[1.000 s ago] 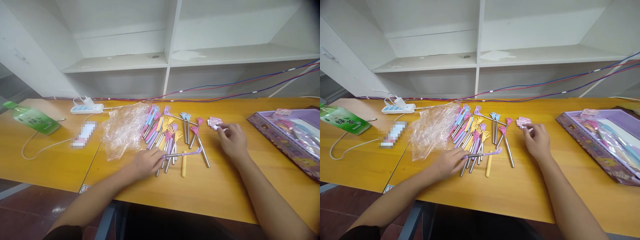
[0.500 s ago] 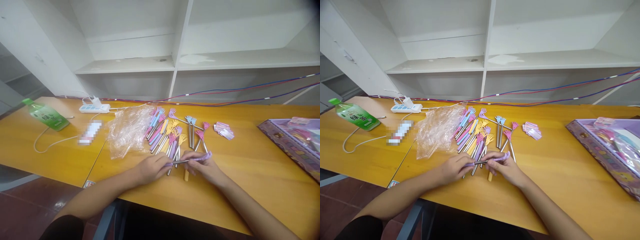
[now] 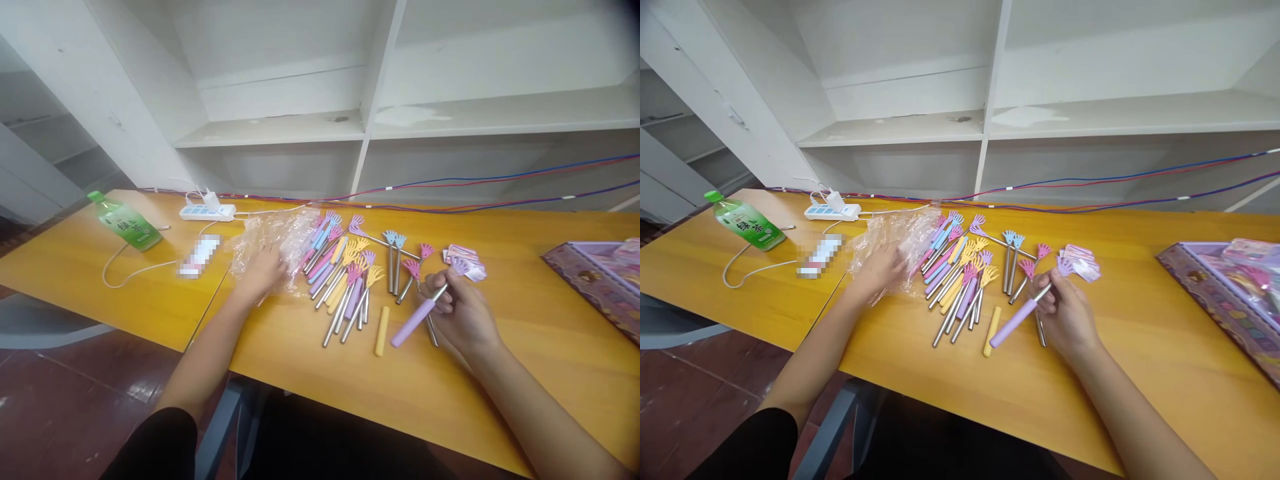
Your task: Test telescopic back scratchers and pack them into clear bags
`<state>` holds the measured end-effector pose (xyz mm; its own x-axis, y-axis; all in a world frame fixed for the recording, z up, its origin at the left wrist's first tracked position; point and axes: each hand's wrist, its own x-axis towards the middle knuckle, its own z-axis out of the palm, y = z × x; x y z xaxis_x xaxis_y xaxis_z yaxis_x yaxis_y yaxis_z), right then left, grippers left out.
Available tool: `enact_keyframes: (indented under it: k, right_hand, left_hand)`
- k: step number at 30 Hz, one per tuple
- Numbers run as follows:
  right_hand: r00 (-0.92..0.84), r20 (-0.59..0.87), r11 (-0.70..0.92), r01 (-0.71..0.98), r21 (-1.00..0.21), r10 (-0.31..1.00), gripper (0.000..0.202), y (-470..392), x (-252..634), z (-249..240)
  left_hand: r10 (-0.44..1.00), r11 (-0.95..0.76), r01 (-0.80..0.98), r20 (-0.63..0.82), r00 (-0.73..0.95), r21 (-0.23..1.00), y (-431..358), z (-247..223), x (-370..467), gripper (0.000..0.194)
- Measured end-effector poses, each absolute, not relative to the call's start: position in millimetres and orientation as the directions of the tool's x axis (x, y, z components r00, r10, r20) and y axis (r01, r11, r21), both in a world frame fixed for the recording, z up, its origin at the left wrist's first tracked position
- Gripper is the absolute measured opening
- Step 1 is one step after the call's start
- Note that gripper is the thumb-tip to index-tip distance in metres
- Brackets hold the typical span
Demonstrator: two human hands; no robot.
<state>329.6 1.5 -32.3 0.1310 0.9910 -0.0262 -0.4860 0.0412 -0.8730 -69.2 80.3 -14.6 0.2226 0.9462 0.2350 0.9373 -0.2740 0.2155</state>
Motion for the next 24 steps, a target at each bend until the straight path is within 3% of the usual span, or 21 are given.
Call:
enact_keyframes:
  k: [4, 7, 14, 18, 20, 22, 24]
  right_hand:
    - [0.139, -0.038, 0.038, -0.504, -0.863, 0.99, 0.039, 3.8, 329.2, -38.9]
    - [0.12, -0.022, 0.045, -0.522, -0.852, 0.993, 0.038, 3.9, 327.9, -37.7]
    - [0.089, -0.014, 0.039, -0.569, -0.821, 0.996, 0.041, 7.0, 329.5, -35.4]
    - [0.081, 0.001, 0.052, -0.629, -0.776, 0.997, 0.053, 6.4, 330.3, -30.3]
    - [0.061, 0.013, 0.049, -0.651, -0.758, 0.998, 0.058, 5.4, 331.6, -27.0]
    - [0.022, 0.012, 0.023, -0.656, -0.754, 1.0, 0.057, 4.2, 333.7, -25.5]
    - [-0.017, 0.003, -0.009, -0.631, -0.776, 1.0, 0.047, 2.7, 335.2, -26.5]
  left_hand:
    - [0.918, -0.322, 0.924, 0.306, 0.252, 0.206, 83.6, -16.1, -70.3, 0.017]
    - [0.84, -0.414, 0.892, 0.454, 0.297, 0.181, 83.5, -12.4, -70.6, 0.014]
    - [0.468, -0.64, 0.767, 0.816, 0.339, 0.049, 70.5, 11.8, -44.7, 0.008]
    - [0.287, -0.795, 0.605, 0.905, 0.314, 0.042, 52.4, 49.4, -10.0, 0.009]
    - [0.312, -0.852, 0.504, 0.913, 0.265, 0.145, 43.0, 72.4, 9.6, 0.006]
    - [0.479, -0.846, 0.356, 0.859, 0.181, 0.396, 37.4, 92.2, 28.1, 0.006]
    - [0.684, -0.729, 0.117, 0.716, 0.14, 0.674, 37.4, 103.1, 43.7, 0.013]
